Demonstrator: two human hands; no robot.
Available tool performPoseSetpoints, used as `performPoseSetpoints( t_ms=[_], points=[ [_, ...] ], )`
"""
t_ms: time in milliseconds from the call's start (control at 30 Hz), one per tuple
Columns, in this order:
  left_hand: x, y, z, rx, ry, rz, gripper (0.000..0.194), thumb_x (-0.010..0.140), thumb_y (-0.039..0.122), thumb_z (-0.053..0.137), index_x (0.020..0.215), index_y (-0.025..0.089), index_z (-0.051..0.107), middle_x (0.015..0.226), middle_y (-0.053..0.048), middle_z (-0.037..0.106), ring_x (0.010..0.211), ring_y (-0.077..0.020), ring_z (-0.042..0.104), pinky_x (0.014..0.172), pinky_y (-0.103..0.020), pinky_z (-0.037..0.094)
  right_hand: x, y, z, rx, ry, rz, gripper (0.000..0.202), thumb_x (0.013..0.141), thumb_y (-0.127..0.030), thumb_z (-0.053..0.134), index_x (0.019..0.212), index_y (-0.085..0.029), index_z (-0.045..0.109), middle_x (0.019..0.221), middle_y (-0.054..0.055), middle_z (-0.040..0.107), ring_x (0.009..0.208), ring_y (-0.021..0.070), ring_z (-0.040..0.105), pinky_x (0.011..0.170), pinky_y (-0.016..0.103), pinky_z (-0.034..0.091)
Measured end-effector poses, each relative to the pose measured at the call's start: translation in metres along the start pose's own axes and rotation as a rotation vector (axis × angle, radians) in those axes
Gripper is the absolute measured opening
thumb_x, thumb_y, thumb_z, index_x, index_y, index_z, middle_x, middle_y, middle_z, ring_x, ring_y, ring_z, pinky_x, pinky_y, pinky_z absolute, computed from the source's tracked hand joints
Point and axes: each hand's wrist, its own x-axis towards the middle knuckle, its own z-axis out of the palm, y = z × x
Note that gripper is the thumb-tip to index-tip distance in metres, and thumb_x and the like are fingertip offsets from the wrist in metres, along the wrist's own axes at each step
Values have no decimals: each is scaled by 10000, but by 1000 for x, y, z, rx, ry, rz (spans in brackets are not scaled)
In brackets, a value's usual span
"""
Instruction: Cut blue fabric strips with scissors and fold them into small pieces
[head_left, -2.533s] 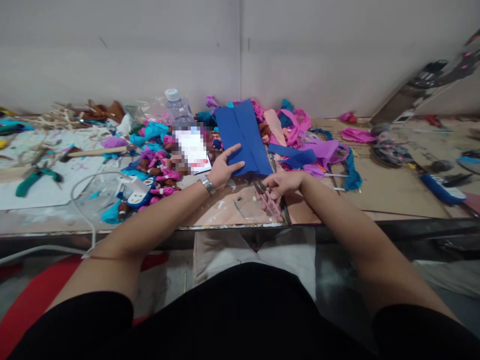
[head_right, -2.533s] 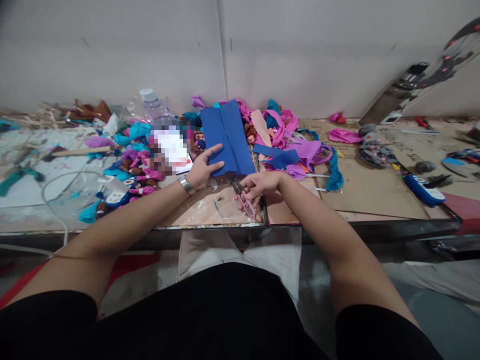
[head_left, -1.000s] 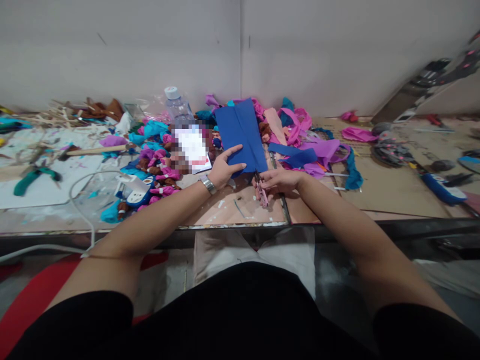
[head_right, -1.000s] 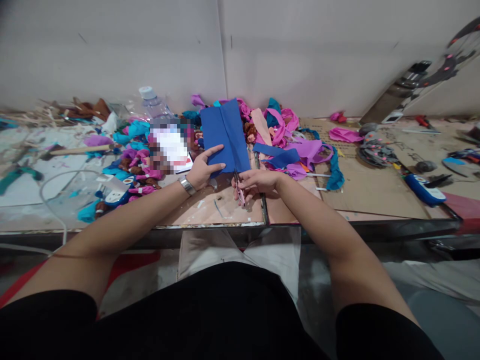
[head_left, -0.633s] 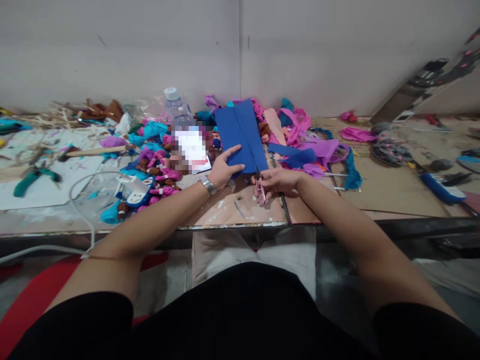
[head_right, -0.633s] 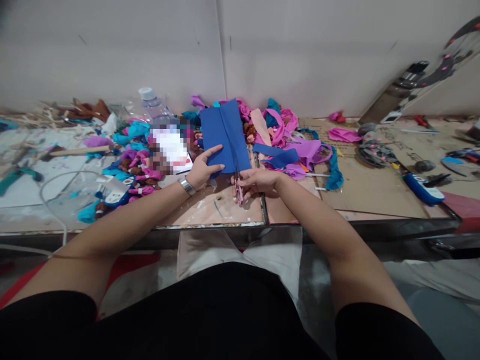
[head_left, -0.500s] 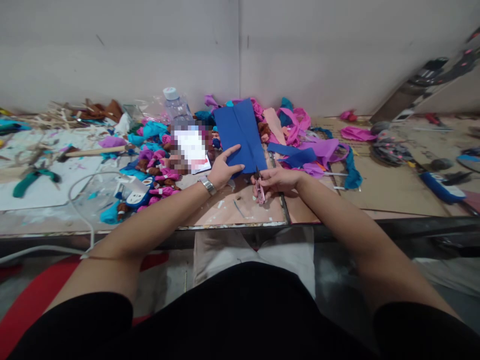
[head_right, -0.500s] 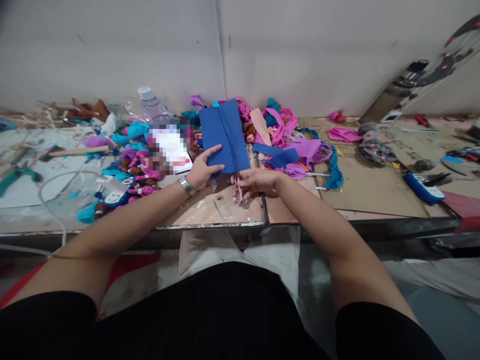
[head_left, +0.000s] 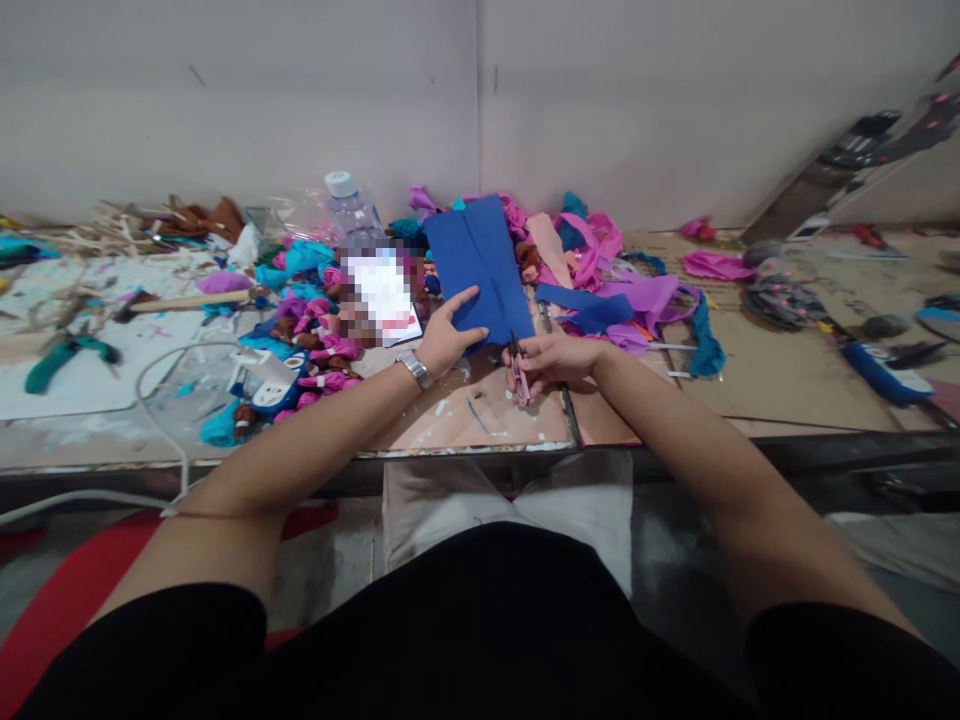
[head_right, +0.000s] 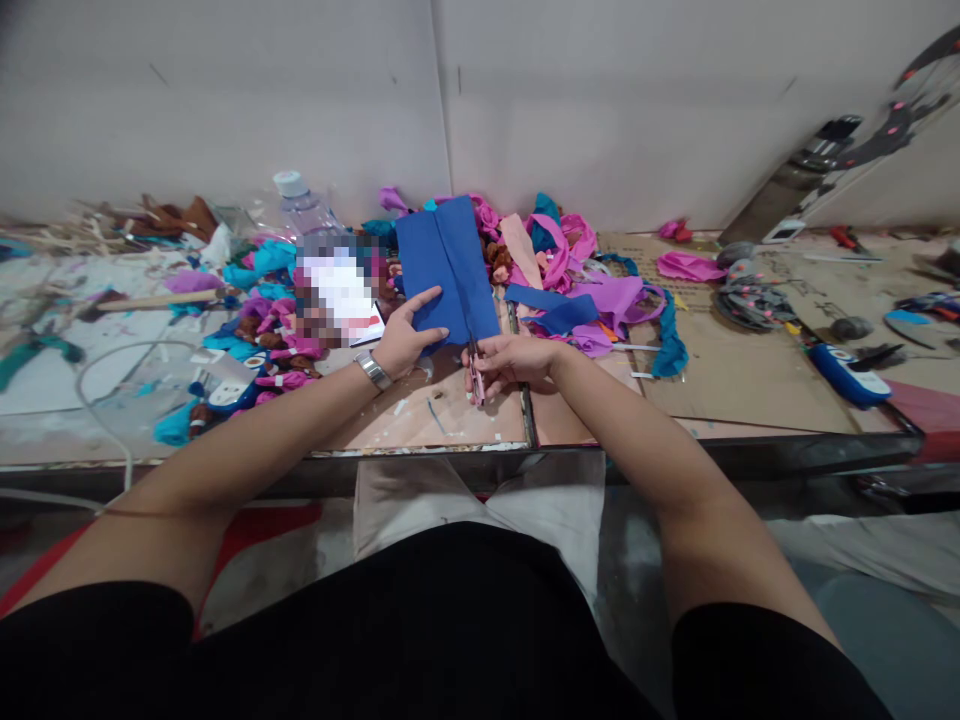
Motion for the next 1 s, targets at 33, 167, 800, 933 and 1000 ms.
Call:
performPoseSetpoints(
  t_ms=[33, 167, 800, 933, 1000],
  points=[
    [0, 0, 0, -4, 2, -4, 837, 701, 206, 855, 1500, 189, 604, 1503, -133, 636, 1370, -337, 626, 1207, -536, 516, 0, 0, 0, -3, 0, 1, 382, 935, -338, 825, 1156, -168, 564, 1048, 106, 805, 935, 244, 831, 748, 301, 696],
    [0, 1, 1, -13, -12, -9, 841, 710, 209, 849, 1510, 182, 589, 1524, -146, 617, 1375, -341, 621, 1171, -522, 548, 0, -1, 2, -8, 11, -6, 368, 941, -335, 818, 1149, -166, 565, 1038, 105, 803, 928, 240, 831, 736, 289, 691],
    [1, -6, -1, -5, -8, 13, 838, 718, 227, 852, 1514, 217, 591, 1535, -124, 613, 1407, -326, 606, 1244, -533, 475, 1, -2, 0, 3, -31, -14, 366, 933, -320, 824, 1122, -167, 551, 1027, 103, 809, 927, 250, 833, 732, 296, 703],
    [1, -5, -1, -9, -6, 6, 847, 710, 238, 864, 1512, 206, 594, 1531, -135, 613, 1405, -326, 604, 1239, -533, 477, 2, -3, -1, 0, -46, -16, 346, 940, -311, 814, 1111, -169, 549, 1013, 99, 808, 917, 249, 835, 720, 299, 705],
    [0, -4, -1, -7, -1, 0, 846, 704, 240, 865, 1506, 209, 600, 1528, -132, 617, 1403, -327, 605, 1233, -532, 482, 2, -3, -1, 0, -39, -22, 338, 942, -313, 811, 1107, -173, 551, 1010, 94, 808, 914, 243, 834, 713, 291, 703]
  ],
)
